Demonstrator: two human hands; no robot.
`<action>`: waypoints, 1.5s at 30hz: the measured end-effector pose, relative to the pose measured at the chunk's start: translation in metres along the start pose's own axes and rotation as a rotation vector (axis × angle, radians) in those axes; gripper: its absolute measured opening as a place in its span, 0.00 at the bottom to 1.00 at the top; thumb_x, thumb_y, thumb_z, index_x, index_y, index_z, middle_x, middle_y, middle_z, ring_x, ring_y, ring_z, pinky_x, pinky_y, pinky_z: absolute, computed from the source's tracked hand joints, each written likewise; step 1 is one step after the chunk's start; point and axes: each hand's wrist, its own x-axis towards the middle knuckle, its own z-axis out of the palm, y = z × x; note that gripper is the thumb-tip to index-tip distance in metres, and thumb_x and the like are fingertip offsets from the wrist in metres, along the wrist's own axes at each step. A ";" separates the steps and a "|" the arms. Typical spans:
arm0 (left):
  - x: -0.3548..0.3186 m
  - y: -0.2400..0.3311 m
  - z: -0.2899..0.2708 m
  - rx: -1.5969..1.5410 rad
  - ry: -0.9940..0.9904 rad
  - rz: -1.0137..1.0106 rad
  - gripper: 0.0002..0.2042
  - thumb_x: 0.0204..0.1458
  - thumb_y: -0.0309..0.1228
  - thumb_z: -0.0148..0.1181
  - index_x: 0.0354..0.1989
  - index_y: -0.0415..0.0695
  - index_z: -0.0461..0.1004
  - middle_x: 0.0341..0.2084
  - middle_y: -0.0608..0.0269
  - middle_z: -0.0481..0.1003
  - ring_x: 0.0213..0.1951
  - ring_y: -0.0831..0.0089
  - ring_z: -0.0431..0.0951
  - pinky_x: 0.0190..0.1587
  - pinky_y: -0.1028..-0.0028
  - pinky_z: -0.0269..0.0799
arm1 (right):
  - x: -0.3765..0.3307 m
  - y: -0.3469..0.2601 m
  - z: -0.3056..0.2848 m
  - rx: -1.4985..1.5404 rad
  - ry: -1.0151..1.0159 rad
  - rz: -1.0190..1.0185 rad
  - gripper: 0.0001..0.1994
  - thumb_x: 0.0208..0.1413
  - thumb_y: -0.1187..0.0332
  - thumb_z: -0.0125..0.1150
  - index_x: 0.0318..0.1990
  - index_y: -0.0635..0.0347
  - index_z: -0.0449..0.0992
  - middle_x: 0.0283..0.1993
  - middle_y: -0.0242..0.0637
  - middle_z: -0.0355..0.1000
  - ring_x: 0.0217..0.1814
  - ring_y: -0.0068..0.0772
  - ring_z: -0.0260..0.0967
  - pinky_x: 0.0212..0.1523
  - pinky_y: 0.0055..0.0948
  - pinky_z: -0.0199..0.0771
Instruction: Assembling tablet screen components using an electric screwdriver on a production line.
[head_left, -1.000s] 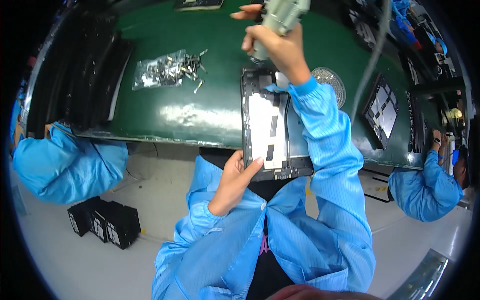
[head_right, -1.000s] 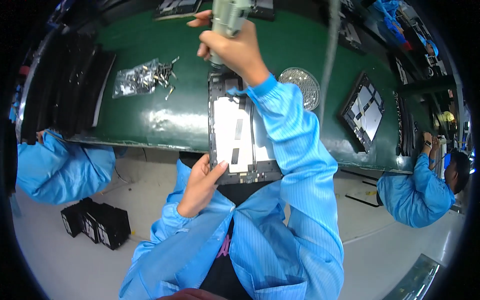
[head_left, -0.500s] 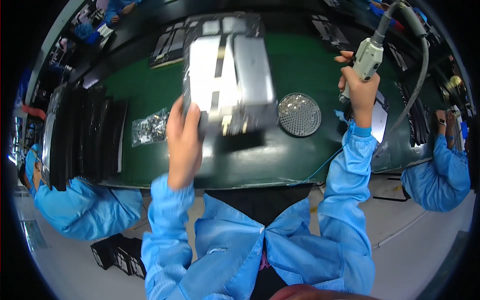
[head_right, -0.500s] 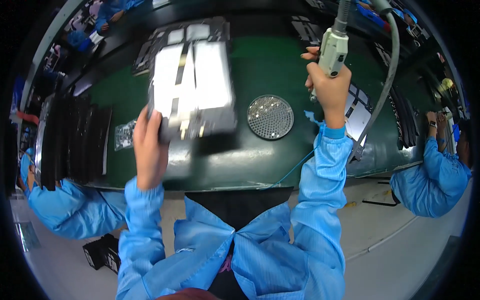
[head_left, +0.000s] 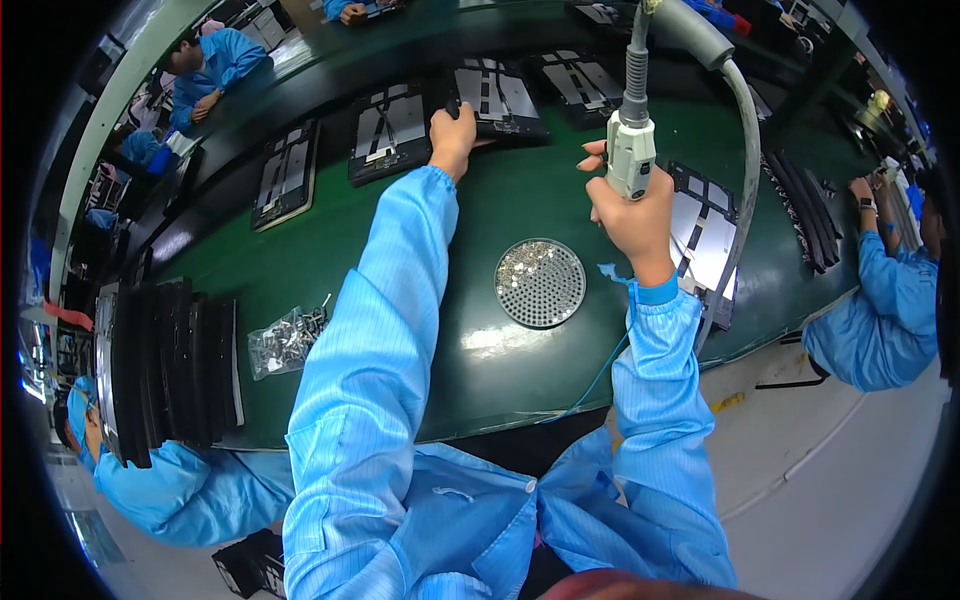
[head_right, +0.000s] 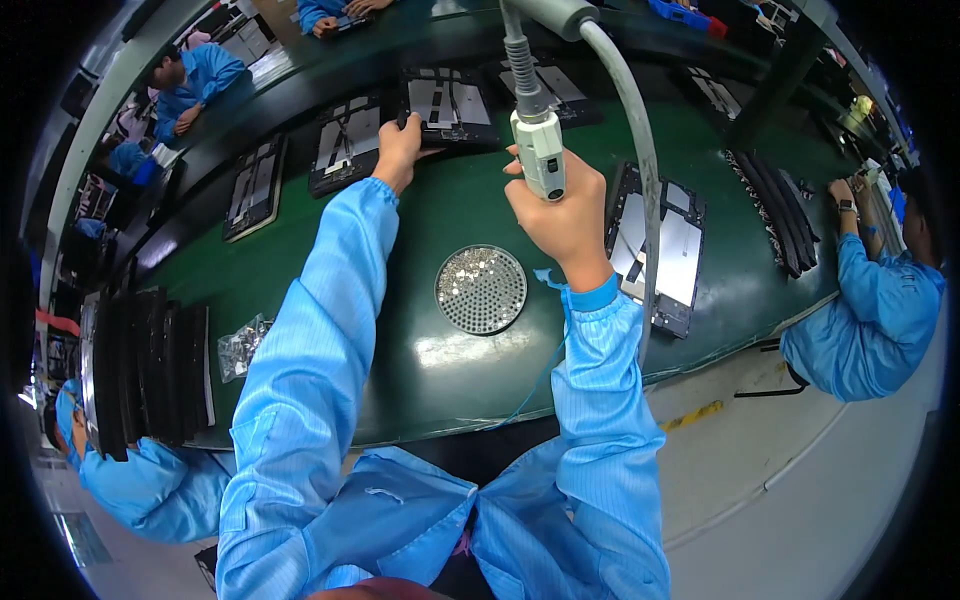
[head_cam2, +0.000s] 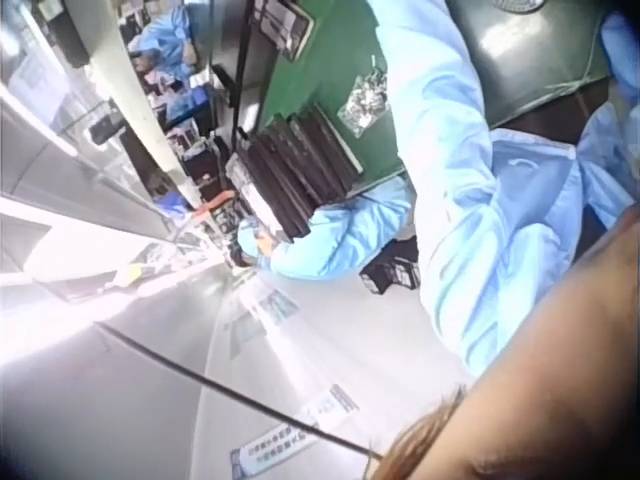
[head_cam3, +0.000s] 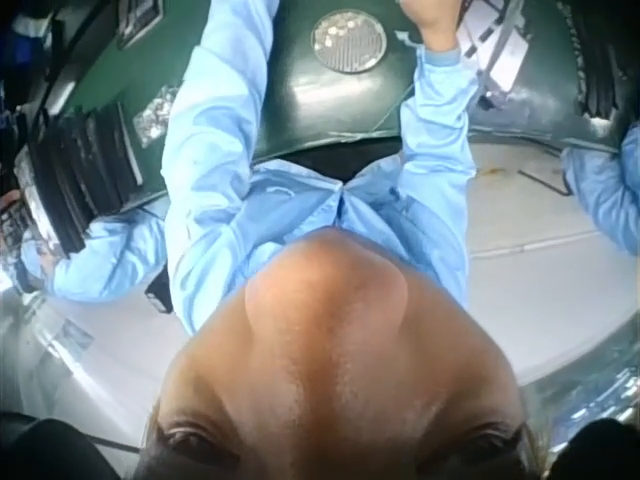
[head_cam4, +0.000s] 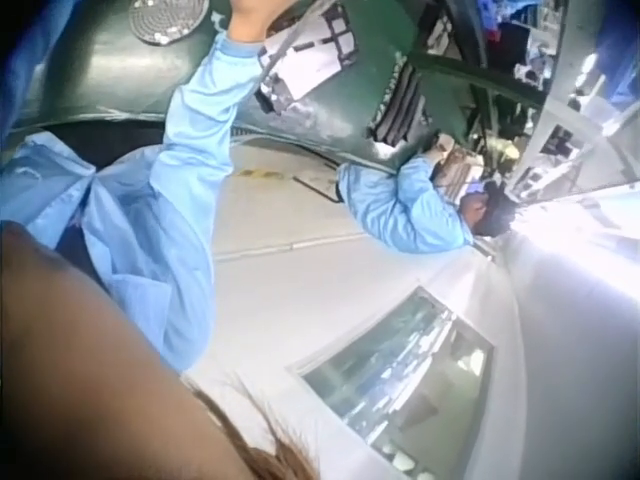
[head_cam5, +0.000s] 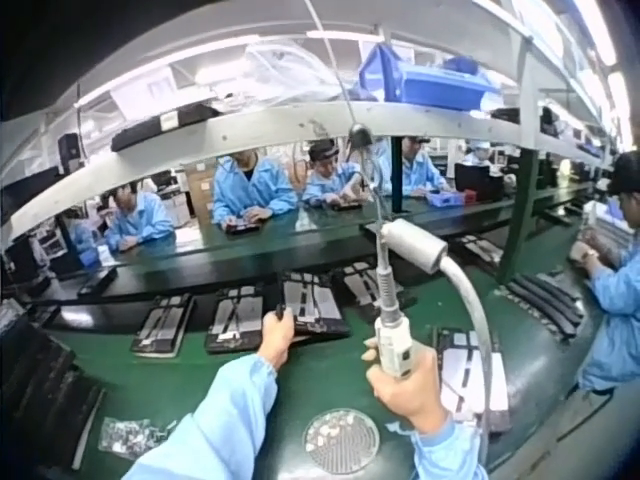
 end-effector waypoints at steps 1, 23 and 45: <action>-0.003 0.006 0.002 0.234 0.016 0.073 0.24 0.57 0.42 0.58 0.44 0.27 0.75 0.43 0.34 0.78 0.47 0.41 0.79 0.51 0.58 0.73 | 0.000 0.003 -0.001 -0.012 0.000 -0.024 0.14 0.45 0.77 0.60 0.42 0.66 0.81 0.33 0.36 0.80 0.27 0.24 0.76 0.29 0.24 0.76; 0.031 0.056 -0.208 1.057 0.085 -0.246 0.57 0.39 0.70 0.67 0.66 0.31 0.61 0.63 0.39 0.66 0.64 0.46 0.68 0.63 0.59 0.66 | -0.013 -0.013 0.014 0.082 -0.144 0.078 0.18 0.49 0.82 0.53 0.49 0.72 0.75 0.37 0.39 0.77 0.19 0.19 0.67 0.20 0.21 0.68; -0.240 0.137 -0.233 -0.056 0.053 0.080 0.32 0.64 0.27 0.55 0.74 0.38 0.48 0.58 0.50 0.72 0.56 0.69 0.74 0.58 0.71 0.71 | -0.022 -0.003 0.021 0.122 -0.170 0.055 0.16 0.51 0.81 0.55 0.49 0.72 0.76 0.39 0.39 0.78 0.21 0.20 0.67 0.22 0.21 0.67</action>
